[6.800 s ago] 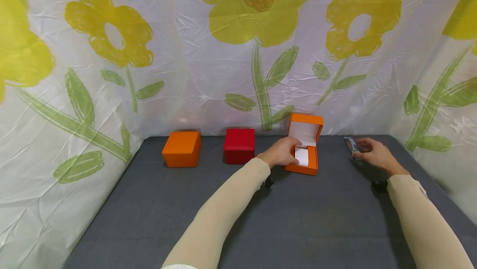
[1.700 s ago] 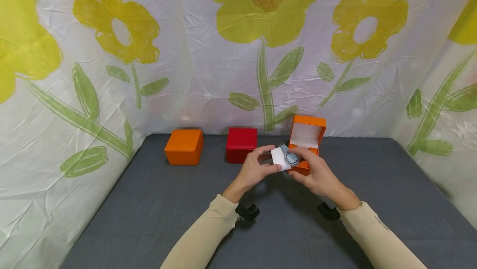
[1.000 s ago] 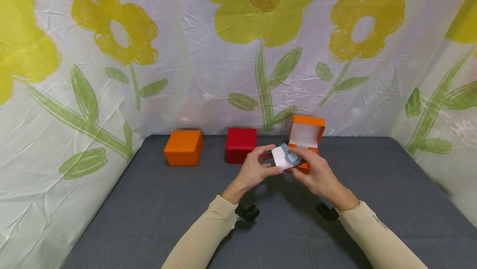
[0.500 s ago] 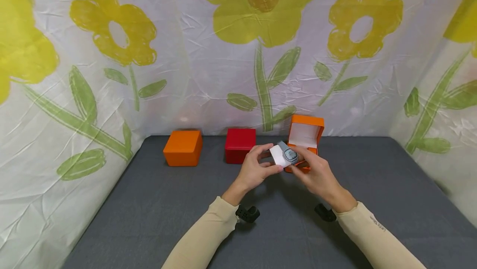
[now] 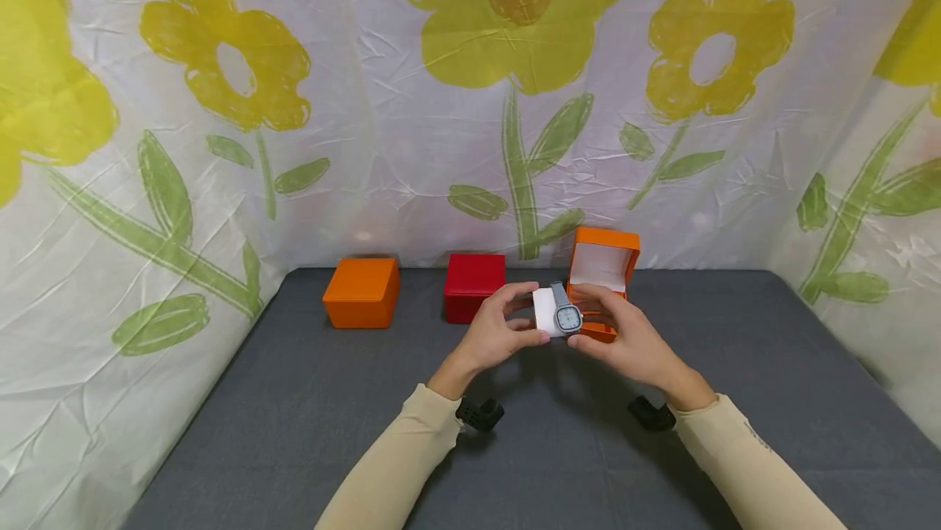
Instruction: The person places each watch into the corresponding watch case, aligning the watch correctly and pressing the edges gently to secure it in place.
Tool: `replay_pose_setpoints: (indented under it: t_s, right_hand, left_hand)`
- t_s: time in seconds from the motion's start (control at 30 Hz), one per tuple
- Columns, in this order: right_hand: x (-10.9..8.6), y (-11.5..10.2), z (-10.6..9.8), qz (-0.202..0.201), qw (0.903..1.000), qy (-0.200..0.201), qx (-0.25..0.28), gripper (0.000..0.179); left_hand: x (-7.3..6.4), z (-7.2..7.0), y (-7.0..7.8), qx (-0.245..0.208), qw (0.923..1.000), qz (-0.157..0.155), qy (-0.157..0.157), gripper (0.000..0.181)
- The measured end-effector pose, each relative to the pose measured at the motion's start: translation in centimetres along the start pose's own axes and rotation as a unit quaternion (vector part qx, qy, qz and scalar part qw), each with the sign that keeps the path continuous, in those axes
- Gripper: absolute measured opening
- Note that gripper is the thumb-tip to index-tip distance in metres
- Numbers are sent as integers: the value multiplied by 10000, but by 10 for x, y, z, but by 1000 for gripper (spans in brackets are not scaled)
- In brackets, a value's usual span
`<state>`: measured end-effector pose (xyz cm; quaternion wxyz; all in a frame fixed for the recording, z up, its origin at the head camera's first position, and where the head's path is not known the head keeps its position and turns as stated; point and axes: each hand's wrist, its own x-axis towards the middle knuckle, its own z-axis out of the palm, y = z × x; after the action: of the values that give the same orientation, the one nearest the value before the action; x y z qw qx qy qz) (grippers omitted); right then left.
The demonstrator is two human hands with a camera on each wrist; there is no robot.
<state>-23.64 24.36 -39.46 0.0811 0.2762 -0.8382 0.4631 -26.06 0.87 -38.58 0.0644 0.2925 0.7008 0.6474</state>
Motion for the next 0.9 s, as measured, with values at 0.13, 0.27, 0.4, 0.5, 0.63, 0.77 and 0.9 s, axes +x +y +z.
replay_pose_setpoints:
  t_s: [0.13,0.27,0.4,0.5,0.63,0.77,0.9]
  right_hand:
    - [0,4,-6,436,9966,-524,457,76]
    - [0,8,-8,504,9950,-739,455,77]
    - [0,10,-8,437,9949,-771,480,78]
    - [-1,12,-8,370,9953,-756,473,79]
    - [-2,15,-7,253,9963,-708,415,78]
    - [-2,17,-5,99,9975,-590,375,76]
    - [-1,18,-3,28,9979,-502,399,75]
  left_hand:
    - [0,-2,2,-5,9994,14,-359,67]
    - [-1,-4,3,1,9982,-9,-593,67]
    - [-1,-6,5,-30,9972,9,-742,66]
    - [1,-8,0,-45,9968,33,-797,66]
    - [6,-8,-15,-59,9968,19,-803,68]
    - [8,-8,-22,-66,9970,31,-769,68]
    - [7,-9,-23,-41,9977,28,-676,65]
